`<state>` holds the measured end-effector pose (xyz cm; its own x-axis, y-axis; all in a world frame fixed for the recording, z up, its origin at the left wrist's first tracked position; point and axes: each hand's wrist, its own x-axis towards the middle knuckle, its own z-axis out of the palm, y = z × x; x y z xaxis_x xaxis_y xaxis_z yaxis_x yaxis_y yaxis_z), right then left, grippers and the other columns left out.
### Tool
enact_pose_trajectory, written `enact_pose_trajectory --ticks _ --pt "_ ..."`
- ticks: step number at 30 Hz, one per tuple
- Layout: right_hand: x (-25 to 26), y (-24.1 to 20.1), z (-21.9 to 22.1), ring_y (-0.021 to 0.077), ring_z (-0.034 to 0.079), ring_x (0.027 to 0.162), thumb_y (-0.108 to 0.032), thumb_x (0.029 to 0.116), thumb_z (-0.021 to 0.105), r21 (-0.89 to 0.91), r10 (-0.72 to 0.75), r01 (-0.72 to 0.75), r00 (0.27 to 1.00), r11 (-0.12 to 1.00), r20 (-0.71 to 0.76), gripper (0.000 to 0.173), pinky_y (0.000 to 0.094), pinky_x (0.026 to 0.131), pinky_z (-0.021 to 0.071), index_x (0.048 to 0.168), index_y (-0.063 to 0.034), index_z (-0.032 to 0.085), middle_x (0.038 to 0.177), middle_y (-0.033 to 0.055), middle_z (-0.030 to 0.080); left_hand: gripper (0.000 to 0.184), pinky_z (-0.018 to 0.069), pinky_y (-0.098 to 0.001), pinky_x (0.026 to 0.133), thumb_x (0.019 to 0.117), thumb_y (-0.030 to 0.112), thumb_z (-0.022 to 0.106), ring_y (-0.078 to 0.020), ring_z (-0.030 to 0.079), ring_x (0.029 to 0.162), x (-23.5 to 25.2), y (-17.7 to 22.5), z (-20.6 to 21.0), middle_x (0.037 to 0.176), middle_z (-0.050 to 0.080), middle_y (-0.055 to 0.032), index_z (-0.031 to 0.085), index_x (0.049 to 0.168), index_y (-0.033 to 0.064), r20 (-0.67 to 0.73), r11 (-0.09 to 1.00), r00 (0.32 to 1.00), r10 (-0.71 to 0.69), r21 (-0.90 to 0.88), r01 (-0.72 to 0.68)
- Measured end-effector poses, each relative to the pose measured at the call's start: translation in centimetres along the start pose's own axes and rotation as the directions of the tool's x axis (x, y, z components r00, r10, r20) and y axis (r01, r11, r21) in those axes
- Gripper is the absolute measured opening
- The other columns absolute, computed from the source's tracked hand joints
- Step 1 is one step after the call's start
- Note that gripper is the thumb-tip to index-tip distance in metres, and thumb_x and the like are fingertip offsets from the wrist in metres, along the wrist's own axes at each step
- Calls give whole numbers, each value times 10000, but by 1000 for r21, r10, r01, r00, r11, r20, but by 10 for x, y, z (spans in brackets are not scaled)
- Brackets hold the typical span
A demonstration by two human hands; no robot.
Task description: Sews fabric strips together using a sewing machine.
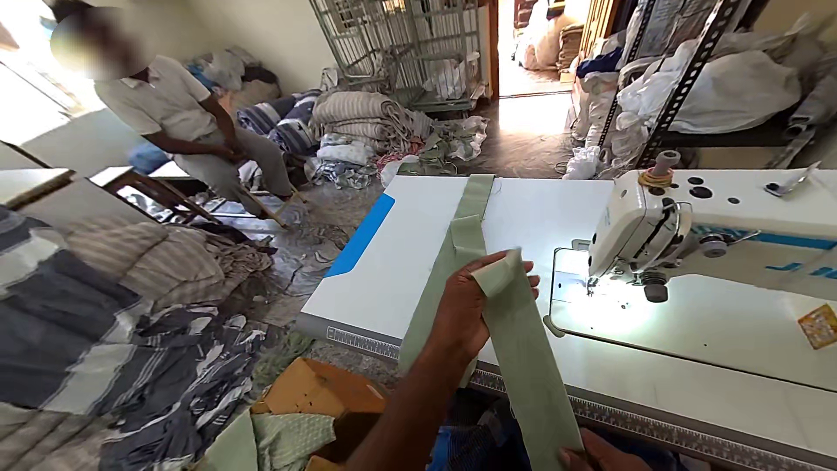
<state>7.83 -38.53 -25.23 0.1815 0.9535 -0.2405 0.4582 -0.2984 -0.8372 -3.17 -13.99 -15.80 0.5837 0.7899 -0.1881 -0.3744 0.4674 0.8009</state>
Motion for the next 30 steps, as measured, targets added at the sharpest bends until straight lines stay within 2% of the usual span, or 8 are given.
enact_pose_trajectory --ticks 2,6,9,14,17,22,26,30 --pt "13 3 -3 360 729 858 -425 1063 524 -106 17 -19 1000 994 -21 467 611 776 567 1178 -1 684 918 185 734 296 620 -436 824 1083 146 452 -273 736 922 -15 -12 1 1150 708 -174 617 1314 65 -1 997 999 -37 63 37" --pt "47 -27 -33 115 706 915 -577 1078 345 54 -222 269 880 962 -421 549 374 791 613 1235 -170 678 1023 -23 725 368 631 -470 789 1058 258 557 -304 738 868 -46 -39 12 1108 707 -213 583 1403 133 30 984 985 -171 64 169" --pt "62 -64 -62 107 677 736 -465 1049 527 291 -117 233 923 928 -366 339 263 604 572 1157 -194 702 888 -23 710 417 637 -459 794 1063 202 540 -285 733 886 -61 -58 16 1116 695 -199 536 1478 171 114 977 974 -195 108 183" --pt "59 -73 -73 96 633 682 -318 1019 624 181 -126 208 916 961 -381 133 223 550 515 1042 -197 674 826 -37 672 206 600 -290 641 1037 275 605 -138 692 738 -66 -60 5 914 720 -26 709 1155 142 147 726 973 180 647 -232" --pt "51 -70 -70 82 660 707 -280 963 677 208 -130 228 907 951 -400 98 209 558 542 1003 -196 648 861 -42 698 138 570 -262 547 1019 213 639 -136 651 650 -62 -46 1 859 699 -37 724 1054 110 211 655 954 212 694 -299" --pt "48 -66 -79 133 685 783 -213 906 747 296 -161 245 945 923 -283 519 249 628 603 1392 -245 568 963 -9 684 125 582 -271 535 1002 217 665 -136 673 649 -63 -39 6 845 718 -21 749 1029 128 217 615 967 133 747 -252" --pt "44 -56 -83 86 640 665 -410 957 696 143 -140 195 935 970 -325 206 217 529 524 1076 -242 702 817 -61 685 139 606 -308 542 1009 207 654 -174 687 659 -66 -39 8 877 721 -60 746 1052 113 195 666 974 116 712 -222" --pt "39 -58 -85 67 643 640 -438 1009 612 95 -180 233 906 968 -382 221 198 511 524 1075 -231 653 784 -74 677 133 611 -303 547 1006 179 654 -176 691 668 -66 -37 11 894 713 -76 730 1077 97 202 708 966 160 659 -255"
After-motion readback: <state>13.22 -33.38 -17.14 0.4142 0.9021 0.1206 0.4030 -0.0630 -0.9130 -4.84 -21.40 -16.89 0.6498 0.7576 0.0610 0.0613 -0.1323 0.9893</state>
